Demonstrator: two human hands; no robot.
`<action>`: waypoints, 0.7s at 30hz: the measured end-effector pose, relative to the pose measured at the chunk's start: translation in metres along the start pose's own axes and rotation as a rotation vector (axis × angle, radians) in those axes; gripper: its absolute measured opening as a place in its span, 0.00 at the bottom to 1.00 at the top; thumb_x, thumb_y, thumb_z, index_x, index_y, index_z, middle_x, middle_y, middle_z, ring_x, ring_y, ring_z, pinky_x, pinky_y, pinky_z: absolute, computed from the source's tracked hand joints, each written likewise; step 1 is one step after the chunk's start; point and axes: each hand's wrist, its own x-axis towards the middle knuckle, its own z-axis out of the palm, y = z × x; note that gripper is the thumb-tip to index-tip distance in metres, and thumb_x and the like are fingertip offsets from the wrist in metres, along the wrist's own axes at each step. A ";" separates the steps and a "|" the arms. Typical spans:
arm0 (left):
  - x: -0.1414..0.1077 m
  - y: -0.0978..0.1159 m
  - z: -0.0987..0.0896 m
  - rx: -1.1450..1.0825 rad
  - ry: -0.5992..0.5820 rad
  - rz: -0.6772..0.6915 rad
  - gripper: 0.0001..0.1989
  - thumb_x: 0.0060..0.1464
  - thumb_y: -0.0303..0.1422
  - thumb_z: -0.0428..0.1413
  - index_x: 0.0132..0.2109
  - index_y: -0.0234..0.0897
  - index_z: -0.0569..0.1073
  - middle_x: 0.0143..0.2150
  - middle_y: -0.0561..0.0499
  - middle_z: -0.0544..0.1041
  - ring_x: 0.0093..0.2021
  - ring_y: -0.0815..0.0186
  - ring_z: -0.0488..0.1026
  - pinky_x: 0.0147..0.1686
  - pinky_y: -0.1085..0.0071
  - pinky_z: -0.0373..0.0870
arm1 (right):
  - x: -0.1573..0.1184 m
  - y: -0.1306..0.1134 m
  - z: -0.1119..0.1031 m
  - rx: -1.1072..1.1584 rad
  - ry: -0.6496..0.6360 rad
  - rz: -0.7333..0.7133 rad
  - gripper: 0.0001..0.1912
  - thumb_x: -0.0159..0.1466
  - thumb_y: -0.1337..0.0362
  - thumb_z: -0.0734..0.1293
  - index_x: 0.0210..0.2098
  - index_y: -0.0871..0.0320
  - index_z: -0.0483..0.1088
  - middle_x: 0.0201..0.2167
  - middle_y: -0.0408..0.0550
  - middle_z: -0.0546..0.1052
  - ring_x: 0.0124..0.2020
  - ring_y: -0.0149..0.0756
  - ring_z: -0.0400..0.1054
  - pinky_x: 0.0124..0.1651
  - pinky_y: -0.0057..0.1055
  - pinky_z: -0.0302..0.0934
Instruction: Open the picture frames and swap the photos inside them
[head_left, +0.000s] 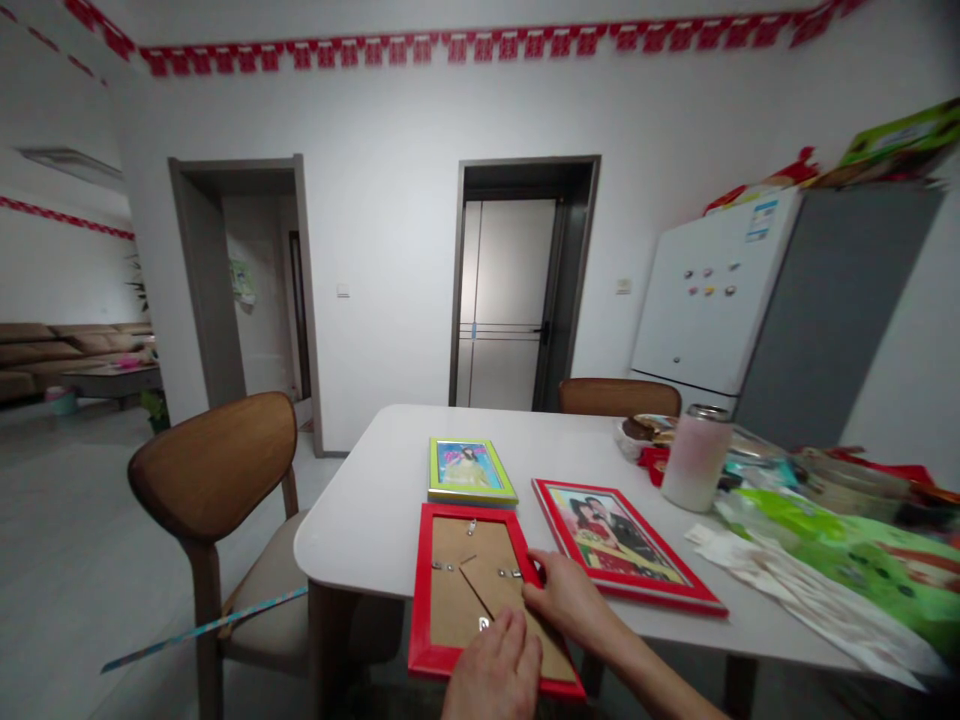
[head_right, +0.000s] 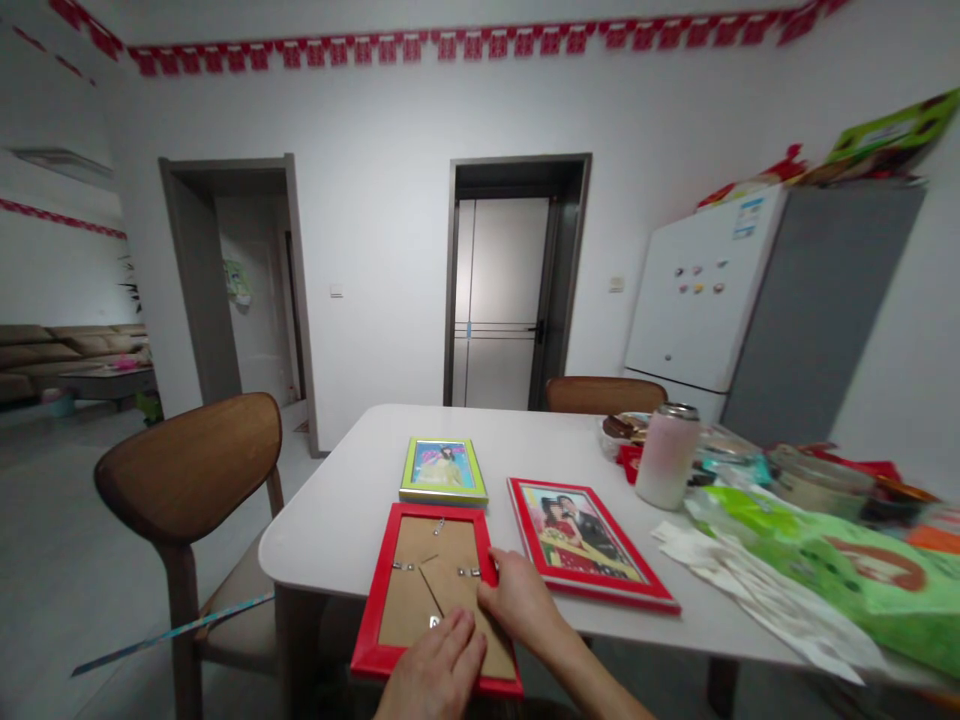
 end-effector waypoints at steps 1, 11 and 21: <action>-0.001 -0.002 -0.002 -0.019 -0.004 0.012 0.21 0.53 0.24 0.41 0.55 0.32 0.57 0.58 0.41 0.55 0.58 0.59 0.49 0.55 0.62 0.51 | 0.000 0.000 0.001 -0.057 0.000 -0.008 0.15 0.46 0.68 0.58 0.33 0.61 0.69 0.30 0.52 0.75 0.32 0.37 0.68 0.34 0.26 0.58; -0.033 -0.047 -0.052 -0.201 0.161 -0.135 0.27 0.35 0.40 0.60 0.46 0.38 0.67 0.54 0.45 0.62 0.53 0.56 0.57 0.55 0.60 0.43 | 0.012 -0.011 -0.003 -0.190 -0.030 -0.082 0.11 0.49 0.69 0.59 0.28 0.58 0.72 0.32 0.50 0.70 0.32 0.34 0.66 0.35 0.25 0.56; -0.033 -0.055 -0.046 -0.217 0.191 -0.119 0.21 0.29 0.40 0.63 0.32 0.38 0.65 0.39 0.52 0.68 0.41 0.62 0.62 0.43 0.70 0.57 | 0.026 -0.020 0.009 -0.296 0.078 -0.171 0.14 0.57 0.65 0.55 0.33 0.57 0.71 0.34 0.51 0.71 0.36 0.36 0.64 0.37 0.27 0.54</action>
